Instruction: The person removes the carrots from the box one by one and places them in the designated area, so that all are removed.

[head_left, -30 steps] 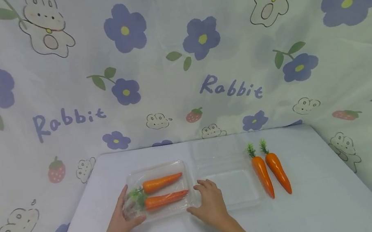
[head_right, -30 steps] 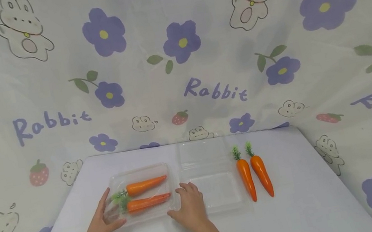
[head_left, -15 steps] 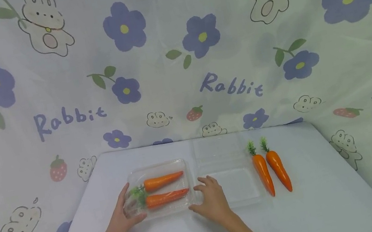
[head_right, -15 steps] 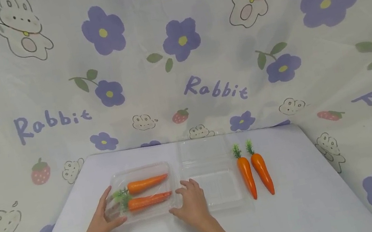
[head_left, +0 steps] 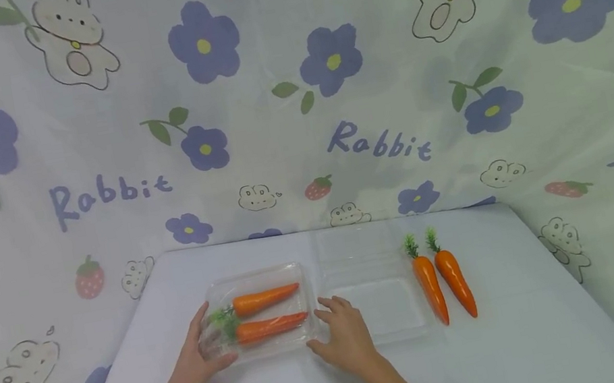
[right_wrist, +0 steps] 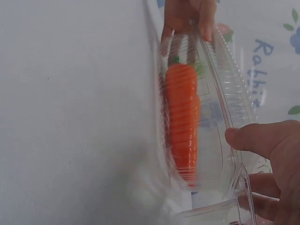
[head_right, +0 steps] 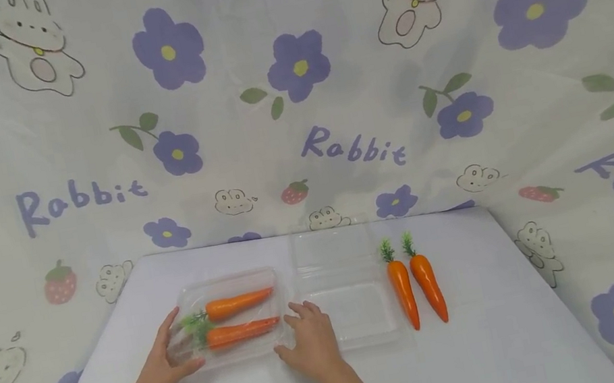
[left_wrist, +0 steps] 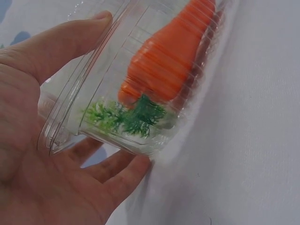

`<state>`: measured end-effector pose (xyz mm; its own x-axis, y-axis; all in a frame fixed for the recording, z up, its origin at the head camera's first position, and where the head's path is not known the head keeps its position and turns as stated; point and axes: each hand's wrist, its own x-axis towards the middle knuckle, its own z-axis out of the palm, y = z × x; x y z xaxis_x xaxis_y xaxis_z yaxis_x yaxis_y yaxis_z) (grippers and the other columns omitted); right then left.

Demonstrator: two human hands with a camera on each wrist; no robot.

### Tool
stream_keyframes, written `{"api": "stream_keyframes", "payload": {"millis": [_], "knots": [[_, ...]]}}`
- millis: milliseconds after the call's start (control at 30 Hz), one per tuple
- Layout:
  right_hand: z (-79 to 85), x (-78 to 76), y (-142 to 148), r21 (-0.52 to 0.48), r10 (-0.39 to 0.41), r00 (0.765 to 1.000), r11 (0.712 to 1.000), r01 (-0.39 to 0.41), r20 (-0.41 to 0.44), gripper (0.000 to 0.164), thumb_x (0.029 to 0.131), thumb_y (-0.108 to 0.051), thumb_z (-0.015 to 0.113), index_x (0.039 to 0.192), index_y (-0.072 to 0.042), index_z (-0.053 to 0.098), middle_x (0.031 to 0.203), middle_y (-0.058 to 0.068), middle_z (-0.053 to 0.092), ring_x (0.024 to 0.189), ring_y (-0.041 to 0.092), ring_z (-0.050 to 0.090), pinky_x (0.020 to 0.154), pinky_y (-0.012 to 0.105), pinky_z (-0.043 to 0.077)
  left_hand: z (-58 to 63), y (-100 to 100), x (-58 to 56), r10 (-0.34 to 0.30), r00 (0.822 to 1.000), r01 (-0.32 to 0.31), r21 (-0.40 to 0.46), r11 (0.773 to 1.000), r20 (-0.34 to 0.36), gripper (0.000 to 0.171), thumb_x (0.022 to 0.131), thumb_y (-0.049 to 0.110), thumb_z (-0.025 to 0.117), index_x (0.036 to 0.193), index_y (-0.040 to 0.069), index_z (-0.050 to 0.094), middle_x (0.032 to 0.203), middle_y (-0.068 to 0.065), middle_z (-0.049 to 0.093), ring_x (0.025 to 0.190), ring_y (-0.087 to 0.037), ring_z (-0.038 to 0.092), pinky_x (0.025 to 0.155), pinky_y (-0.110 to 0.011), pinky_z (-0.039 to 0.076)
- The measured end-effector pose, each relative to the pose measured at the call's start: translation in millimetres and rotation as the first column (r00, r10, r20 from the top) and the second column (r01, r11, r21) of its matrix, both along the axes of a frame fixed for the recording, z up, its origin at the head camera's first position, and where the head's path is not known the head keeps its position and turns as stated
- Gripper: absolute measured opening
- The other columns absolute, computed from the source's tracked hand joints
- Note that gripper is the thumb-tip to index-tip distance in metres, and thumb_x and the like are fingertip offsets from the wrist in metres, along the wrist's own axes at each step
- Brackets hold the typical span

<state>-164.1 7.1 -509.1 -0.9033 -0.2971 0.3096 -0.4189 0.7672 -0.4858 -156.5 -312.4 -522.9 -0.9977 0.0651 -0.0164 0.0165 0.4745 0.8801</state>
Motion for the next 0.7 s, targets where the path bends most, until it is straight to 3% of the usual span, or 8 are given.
{"api": "stream_keyframes", "payload": {"millis": [133,467,700], "knots": [[0.3,-1.0,-0.1,-0.016,0.001,1.0,1.0,-0.001,0.011,0.05,0.074,-0.034,0.083,0.113,-0.004,0.071,0.133,0.01,0.058,0.129,0.036,0.045,0.097,0.054,0.044,-0.5,-2.2,-0.3,0.004,1.0,-0.004,-0.02,1.0,0.001,0.114,0.076,0.023,0.084,0.156,0.038,0.003,0.16,-0.021,0.001,0.14,-0.052,0.004,0.098,-0.078,0.011],[-0.6,-7.6,-0.1,-0.047,-0.003,0.999,0.999,0.006,0.048,0.054,0.069,-0.033,0.087,0.112,-0.005,0.072,0.136,0.01,0.055,0.133,0.037,0.039,0.099,0.055,0.042,1.4,-2.5,-3.7,-0.004,1.0,0.003,-0.017,1.0,-0.015,0.114,0.076,0.022,0.084,0.156,0.036,0.004,0.16,-0.02,0.001,0.14,-0.052,0.005,0.097,-0.079,0.012],[-0.9,-5.5,1.3,-0.214,0.0,0.983,0.976,0.041,0.185,0.047,0.069,-0.021,0.089,0.108,-0.005,0.07,0.138,0.009,0.052,0.135,0.036,0.036,0.104,0.051,0.039,1.6,-0.6,-1.8,0.008,0.999,-0.008,-0.01,1.0,0.033,0.115,0.076,0.023,0.084,0.156,0.037,0.003,0.159,-0.022,-0.001,0.14,-0.053,0.0,0.097,-0.079,0.011]]}}
